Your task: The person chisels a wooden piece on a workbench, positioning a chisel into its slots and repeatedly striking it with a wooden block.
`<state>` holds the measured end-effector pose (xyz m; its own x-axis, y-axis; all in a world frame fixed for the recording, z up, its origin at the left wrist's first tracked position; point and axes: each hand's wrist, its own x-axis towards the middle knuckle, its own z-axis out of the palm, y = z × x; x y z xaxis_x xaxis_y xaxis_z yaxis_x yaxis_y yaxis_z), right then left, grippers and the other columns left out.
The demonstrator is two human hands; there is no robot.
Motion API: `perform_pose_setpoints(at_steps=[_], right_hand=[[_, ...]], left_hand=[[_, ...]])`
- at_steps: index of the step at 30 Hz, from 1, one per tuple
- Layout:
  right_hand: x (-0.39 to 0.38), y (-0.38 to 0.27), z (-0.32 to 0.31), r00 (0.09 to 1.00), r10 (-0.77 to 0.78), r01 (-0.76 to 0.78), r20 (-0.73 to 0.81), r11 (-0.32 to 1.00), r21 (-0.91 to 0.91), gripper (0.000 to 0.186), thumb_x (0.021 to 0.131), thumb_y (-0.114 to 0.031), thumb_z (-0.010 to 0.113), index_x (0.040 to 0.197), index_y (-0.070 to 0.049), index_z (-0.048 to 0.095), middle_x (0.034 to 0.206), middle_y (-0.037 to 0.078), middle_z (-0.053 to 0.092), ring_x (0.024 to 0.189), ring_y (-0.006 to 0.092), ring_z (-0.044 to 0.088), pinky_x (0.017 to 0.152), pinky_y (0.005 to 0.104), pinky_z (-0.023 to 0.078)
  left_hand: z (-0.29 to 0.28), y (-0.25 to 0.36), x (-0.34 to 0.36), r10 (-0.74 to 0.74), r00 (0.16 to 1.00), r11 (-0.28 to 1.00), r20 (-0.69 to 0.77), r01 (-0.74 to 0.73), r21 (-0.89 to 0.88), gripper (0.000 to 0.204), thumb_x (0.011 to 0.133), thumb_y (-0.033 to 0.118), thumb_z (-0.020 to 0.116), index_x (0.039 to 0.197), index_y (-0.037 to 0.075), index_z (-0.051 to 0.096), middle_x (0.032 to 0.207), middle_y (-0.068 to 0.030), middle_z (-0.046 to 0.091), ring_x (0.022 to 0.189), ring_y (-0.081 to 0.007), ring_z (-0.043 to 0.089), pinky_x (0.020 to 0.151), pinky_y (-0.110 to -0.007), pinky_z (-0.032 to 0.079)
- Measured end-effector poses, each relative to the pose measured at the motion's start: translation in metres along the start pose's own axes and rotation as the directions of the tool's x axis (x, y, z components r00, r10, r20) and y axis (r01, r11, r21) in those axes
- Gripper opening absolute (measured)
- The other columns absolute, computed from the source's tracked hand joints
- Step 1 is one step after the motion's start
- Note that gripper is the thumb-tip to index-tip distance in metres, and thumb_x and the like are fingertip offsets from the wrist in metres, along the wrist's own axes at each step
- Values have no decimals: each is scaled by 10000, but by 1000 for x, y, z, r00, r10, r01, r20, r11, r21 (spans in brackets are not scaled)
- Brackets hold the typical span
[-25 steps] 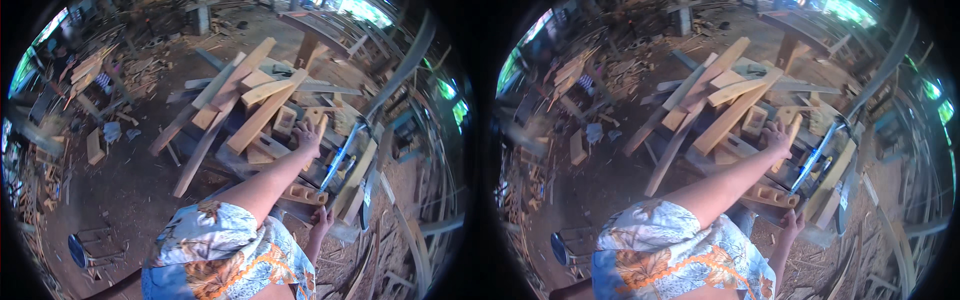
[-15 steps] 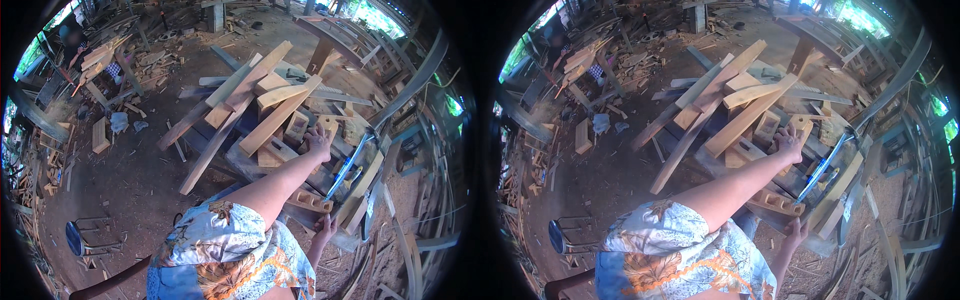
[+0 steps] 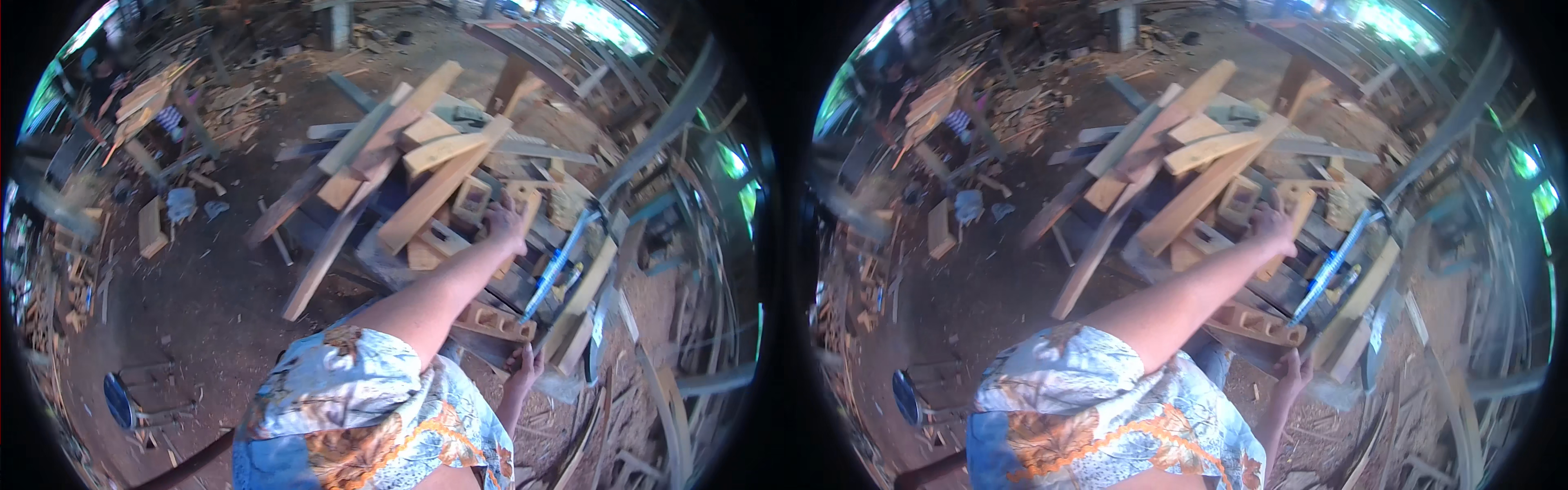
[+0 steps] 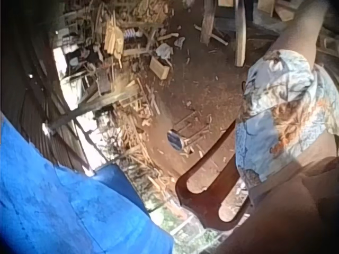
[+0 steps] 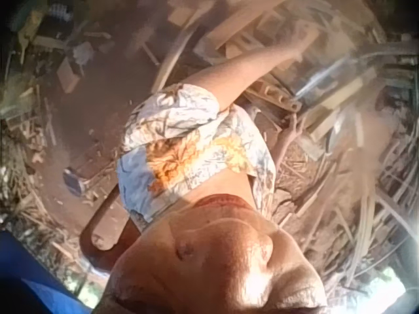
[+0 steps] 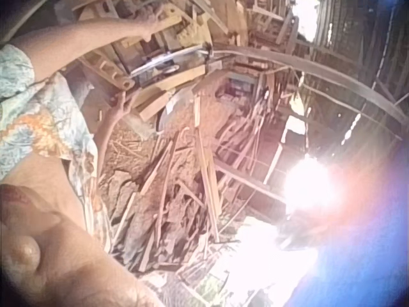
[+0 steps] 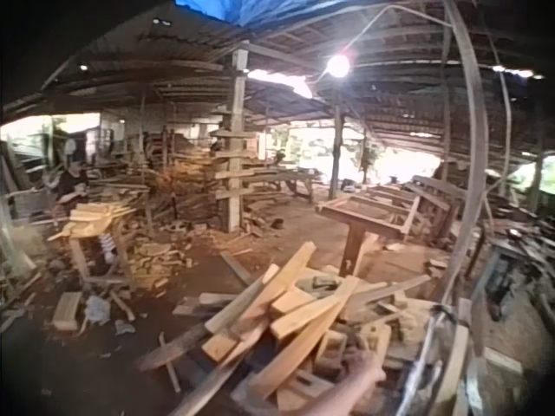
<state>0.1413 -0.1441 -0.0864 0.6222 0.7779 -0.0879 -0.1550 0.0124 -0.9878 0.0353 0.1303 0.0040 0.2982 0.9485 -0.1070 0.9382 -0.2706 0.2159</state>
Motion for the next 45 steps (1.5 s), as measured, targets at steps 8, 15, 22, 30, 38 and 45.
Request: perform_pose_setpoints(at_steps=[8,15,22,30,38,45], right_hand=[[-4,-8,3,997,80,-79,-9,996,46,144,881,-198,662,893,-86,572,672,8,575,489,80,535,431,223,429],[-4,-11,4,997,76,-77,24,995,63,157,873,-196,677,893,-80,574,668,11,581,498,81,540,447,224,437],[-4,-8,3,997,78,-78,11,995,62,140,877,-179,662,889,-74,569,664,26,586,500,94,545,457,227,443],[-5,-13,3,985,168,-164,-31,982,88,187,835,-159,705,931,-46,591,692,30,600,532,99,558,475,229,452],[-6,-14,3,986,162,-159,-34,985,74,190,829,-154,707,943,-50,596,703,26,605,542,93,563,474,221,453],[-4,-11,3,986,163,-161,-47,986,44,185,837,-173,701,947,-64,599,700,12,598,543,85,560,483,227,456]], left_hand=[[-4,-2,-3,7,999,990,-42,-13,-142,1069,580,419,792,1488,226,263,1521,-270,185,1230,-452,442,912,-521,452],[7,-19,52,56,998,660,-2,-39,-750,1084,517,384,830,1443,112,335,1366,-256,446,1223,-371,490,1010,-435,423],[-42,-32,120,291,946,745,-143,-318,-586,1115,476,388,829,1447,137,343,1398,-252,408,1265,-381,458,1052,-428,389],[-67,-24,139,444,893,859,71,-447,250,1082,550,363,826,1486,286,290,1541,-175,234,1372,-434,293,1127,-489,279],[-40,-52,170,531,835,778,143,-547,310,972,661,400,799,1489,305,298,1591,-93,124,1417,-396,199,1166,-502,193],[-53,-58,127,598,784,748,166,-620,238,766,795,490,681,1461,281,365,1562,-103,246,1453,-348,148,1164,-545,148]])
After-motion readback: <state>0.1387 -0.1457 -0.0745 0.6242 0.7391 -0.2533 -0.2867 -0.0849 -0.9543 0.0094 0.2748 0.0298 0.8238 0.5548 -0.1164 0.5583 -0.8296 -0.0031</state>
